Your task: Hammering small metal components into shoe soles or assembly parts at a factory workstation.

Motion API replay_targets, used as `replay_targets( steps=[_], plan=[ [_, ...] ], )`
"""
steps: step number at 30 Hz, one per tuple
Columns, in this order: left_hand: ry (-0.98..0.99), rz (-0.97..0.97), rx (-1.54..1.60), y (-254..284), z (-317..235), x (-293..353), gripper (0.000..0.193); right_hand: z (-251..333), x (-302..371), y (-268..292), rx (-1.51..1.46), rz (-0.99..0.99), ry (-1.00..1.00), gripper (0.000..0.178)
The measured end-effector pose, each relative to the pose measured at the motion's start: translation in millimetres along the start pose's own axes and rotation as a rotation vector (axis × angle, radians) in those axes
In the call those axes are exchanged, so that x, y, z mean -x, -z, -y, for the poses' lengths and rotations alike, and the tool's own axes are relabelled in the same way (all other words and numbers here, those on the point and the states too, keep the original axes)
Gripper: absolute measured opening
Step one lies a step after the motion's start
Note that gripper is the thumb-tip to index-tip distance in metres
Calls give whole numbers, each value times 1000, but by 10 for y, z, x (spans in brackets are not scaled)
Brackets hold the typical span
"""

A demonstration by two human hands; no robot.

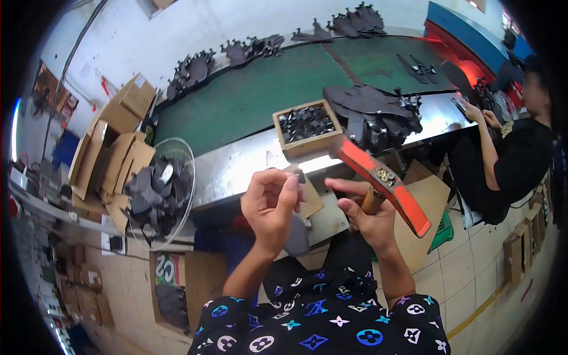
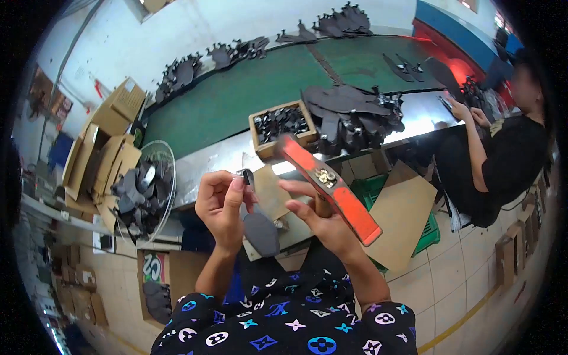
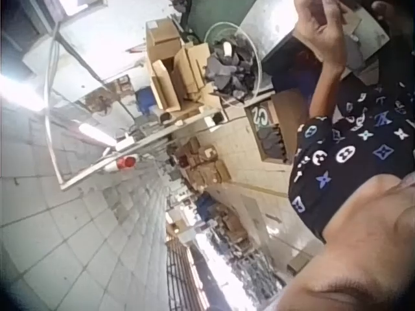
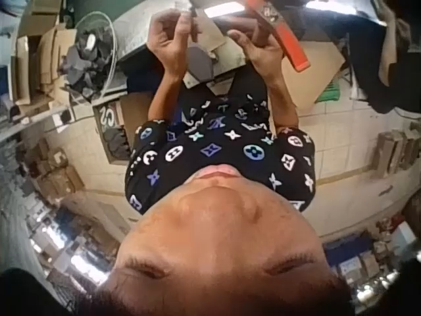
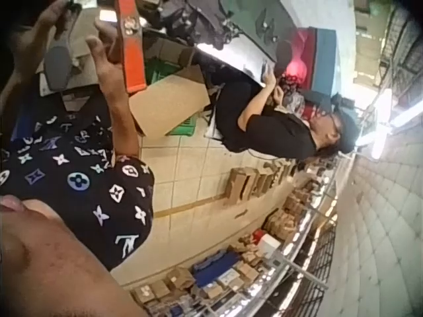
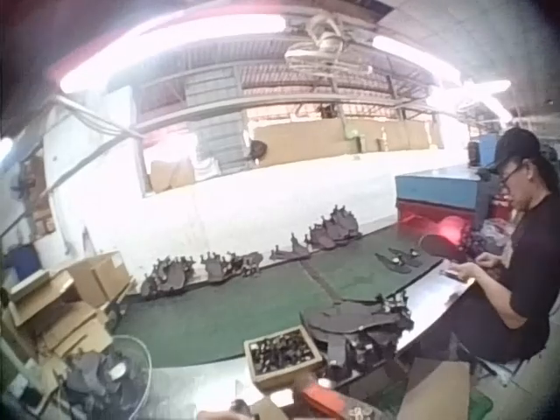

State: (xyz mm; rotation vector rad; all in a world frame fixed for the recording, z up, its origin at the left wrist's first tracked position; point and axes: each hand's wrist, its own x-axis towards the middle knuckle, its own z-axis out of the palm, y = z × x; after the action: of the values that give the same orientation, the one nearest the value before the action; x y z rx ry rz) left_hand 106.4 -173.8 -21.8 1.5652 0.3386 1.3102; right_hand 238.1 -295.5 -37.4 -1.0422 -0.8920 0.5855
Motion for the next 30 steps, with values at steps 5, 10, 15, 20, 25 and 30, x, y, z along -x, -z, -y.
replay_targets(
  steps=[5,10,15,20,25,30],
  plan=[
    [322,-73,435,82,-160,235,11,35,-109,-487,18,121,69,29],
    [377,-64,374,342,8,316,16,-244,-71,-651,-152,40,-4,24],
    [204,-10,-498,807,884,289,41,-657,-254,-434,188,118,-71,27],
    [73,64,-676,1060,1469,101,54,-942,-624,-593,256,176,-111,27],
    [173,173,-563,1073,1540,-3,29,-1346,-884,-574,303,278,-96,23],
    [246,127,-519,1087,1480,207,30,-1481,-808,-524,457,389,-91,20]
  ],
)
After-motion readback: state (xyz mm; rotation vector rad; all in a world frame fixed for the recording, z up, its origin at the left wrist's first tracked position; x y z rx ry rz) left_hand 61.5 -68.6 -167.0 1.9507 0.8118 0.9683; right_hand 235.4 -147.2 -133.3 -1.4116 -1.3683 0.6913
